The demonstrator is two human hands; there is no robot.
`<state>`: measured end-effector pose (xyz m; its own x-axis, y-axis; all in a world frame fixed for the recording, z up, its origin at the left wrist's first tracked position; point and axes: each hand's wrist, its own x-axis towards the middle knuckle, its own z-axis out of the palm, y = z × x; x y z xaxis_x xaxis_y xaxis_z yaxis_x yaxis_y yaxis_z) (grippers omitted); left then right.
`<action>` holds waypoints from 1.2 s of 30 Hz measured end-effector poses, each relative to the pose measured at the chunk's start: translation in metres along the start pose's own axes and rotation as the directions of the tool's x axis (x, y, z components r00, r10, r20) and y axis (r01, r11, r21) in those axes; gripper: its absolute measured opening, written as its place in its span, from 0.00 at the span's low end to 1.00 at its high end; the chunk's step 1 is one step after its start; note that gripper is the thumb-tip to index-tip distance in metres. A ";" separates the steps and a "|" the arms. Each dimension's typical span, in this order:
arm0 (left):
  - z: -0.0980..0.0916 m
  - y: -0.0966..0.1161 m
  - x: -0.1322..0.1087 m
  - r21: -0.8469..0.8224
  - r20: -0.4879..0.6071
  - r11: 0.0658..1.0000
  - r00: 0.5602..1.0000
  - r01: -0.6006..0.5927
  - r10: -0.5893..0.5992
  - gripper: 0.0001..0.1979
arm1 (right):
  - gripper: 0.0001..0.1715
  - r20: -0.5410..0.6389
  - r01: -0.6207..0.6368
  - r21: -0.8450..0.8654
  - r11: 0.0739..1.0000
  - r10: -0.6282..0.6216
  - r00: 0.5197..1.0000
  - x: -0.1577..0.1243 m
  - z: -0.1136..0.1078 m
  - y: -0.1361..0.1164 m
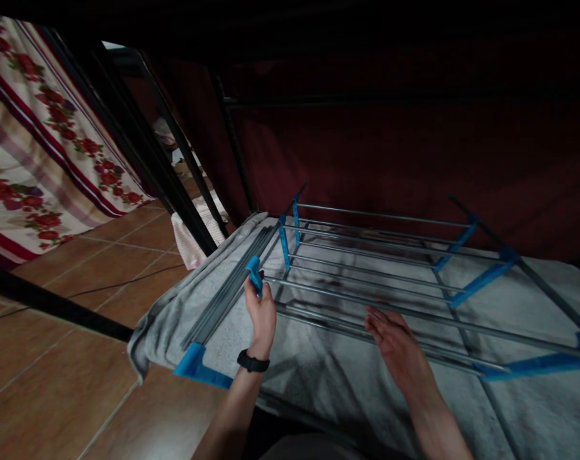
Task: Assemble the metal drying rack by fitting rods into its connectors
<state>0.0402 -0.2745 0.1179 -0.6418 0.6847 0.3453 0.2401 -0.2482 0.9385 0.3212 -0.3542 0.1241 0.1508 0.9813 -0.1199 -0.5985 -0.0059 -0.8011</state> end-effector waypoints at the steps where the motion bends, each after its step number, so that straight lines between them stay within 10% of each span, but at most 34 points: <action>1: 0.001 0.000 0.001 0.006 -0.009 1.000 1.000 -0.012 0.012 0.19 | 0.14 0.010 -0.001 0.012 1.000 0.001 1.000 0.001 0.005 -0.001; 36: -0.002 0.006 0.006 0.104 -0.063 0.980 0.983 -0.168 0.175 0.20 | 0.07 -0.091 0.155 0.003 0.988 -0.154 0.984 0.004 0.030 -0.014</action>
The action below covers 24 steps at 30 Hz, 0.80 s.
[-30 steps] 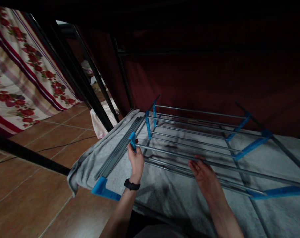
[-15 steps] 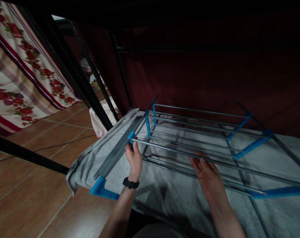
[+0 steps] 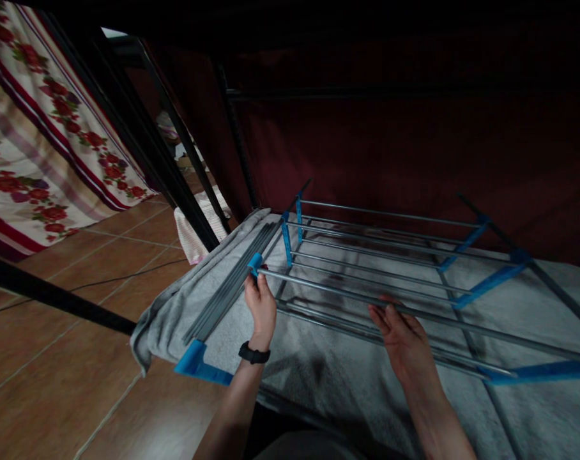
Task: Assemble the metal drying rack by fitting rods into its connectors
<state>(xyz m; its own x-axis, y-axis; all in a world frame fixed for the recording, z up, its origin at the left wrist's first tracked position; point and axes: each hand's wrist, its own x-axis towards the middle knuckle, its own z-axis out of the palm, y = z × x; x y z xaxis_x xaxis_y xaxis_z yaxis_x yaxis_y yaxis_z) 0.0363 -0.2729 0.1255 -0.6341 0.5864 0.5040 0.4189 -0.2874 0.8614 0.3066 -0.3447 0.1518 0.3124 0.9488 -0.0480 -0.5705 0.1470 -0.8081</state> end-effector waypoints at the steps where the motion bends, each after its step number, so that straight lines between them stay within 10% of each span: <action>1: 0.000 0.000 0.000 -0.004 0.006 1.000 1.000 0.002 -0.002 0.20 | 0.07 -0.001 -0.001 -0.002 1.000 0.001 1.000 0.000 0.000 0.000; 24: 0.001 -0.003 0.001 0.016 -0.005 1.000 1.000 0.004 -0.004 0.19 | 0.08 0.010 0.012 -0.010 1.000 -0.012 1.000 0.001 0.000 0.001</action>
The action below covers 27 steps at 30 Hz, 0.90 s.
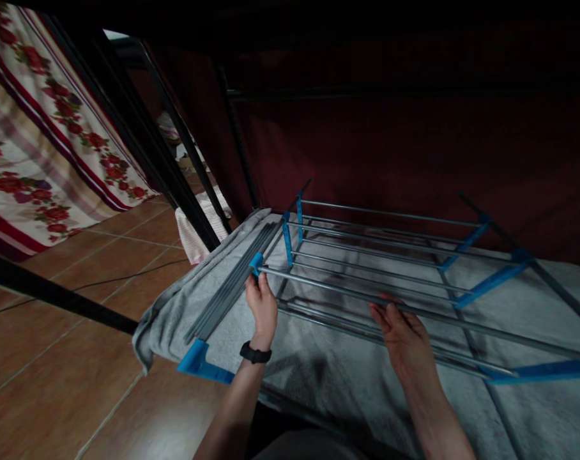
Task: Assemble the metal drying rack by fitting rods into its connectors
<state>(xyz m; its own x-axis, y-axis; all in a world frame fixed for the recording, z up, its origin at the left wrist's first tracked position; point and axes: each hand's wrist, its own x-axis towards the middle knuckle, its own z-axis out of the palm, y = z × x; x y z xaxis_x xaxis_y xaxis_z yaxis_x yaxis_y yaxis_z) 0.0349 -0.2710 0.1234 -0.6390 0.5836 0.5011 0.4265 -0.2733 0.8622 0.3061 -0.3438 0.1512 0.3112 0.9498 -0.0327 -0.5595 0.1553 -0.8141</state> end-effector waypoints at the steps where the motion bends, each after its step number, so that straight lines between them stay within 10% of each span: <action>1: 0.000 0.000 0.000 -0.001 0.002 1.000 1.000 -0.001 0.001 0.18 | 0.08 0.000 -0.001 0.004 1.000 0.001 1.000 0.000 0.000 0.000; 27: 0.000 0.002 -0.001 -0.005 0.003 1.000 1.000 -0.028 0.028 0.16 | 0.07 0.006 0.017 0.013 1.000 -0.017 1.000 0.000 -0.001 0.001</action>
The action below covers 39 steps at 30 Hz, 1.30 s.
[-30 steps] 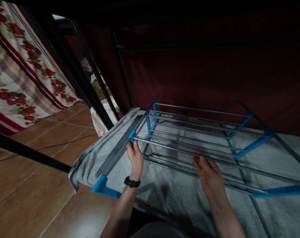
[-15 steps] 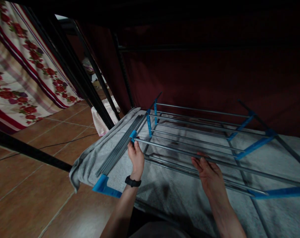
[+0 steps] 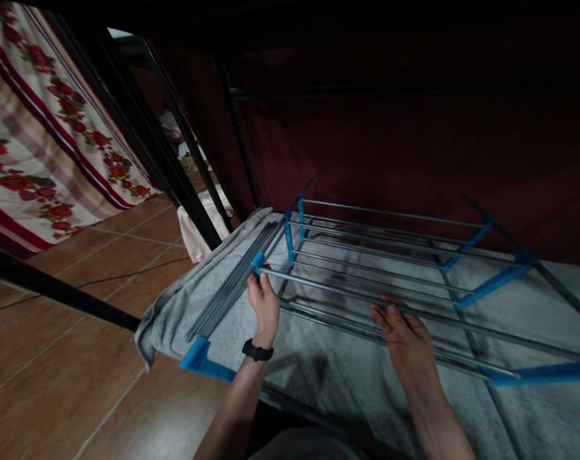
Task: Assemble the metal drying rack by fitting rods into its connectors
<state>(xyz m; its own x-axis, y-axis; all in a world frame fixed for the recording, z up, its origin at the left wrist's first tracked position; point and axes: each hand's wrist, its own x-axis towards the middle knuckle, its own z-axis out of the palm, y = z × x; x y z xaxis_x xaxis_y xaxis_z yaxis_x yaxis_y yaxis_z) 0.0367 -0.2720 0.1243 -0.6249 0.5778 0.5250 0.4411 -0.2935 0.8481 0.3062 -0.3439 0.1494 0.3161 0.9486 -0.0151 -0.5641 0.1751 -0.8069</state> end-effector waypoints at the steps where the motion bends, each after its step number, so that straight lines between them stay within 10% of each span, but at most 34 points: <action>1: 0.000 0.000 0.000 -0.001 0.000 1.000 1.000 0.000 0.000 0.16 | 0.07 0.000 0.002 -0.002 1.000 -0.002 1.000 0.000 0.000 0.000; 39: 0.002 0.000 -0.004 0.027 -0.036 0.999 0.999 0.041 -0.040 0.18 | 0.16 -0.132 0.091 -0.169 0.981 -0.114 0.985 0.001 0.006 0.018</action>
<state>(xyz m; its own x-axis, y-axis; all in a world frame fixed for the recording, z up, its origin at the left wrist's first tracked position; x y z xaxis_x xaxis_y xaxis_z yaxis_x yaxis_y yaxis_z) 0.0408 -0.2727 0.1224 -0.6649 0.5612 0.4929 0.4321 -0.2493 0.8667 0.2923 -0.3382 0.1386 0.4764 0.8792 -0.0012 -0.3957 0.2131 -0.8933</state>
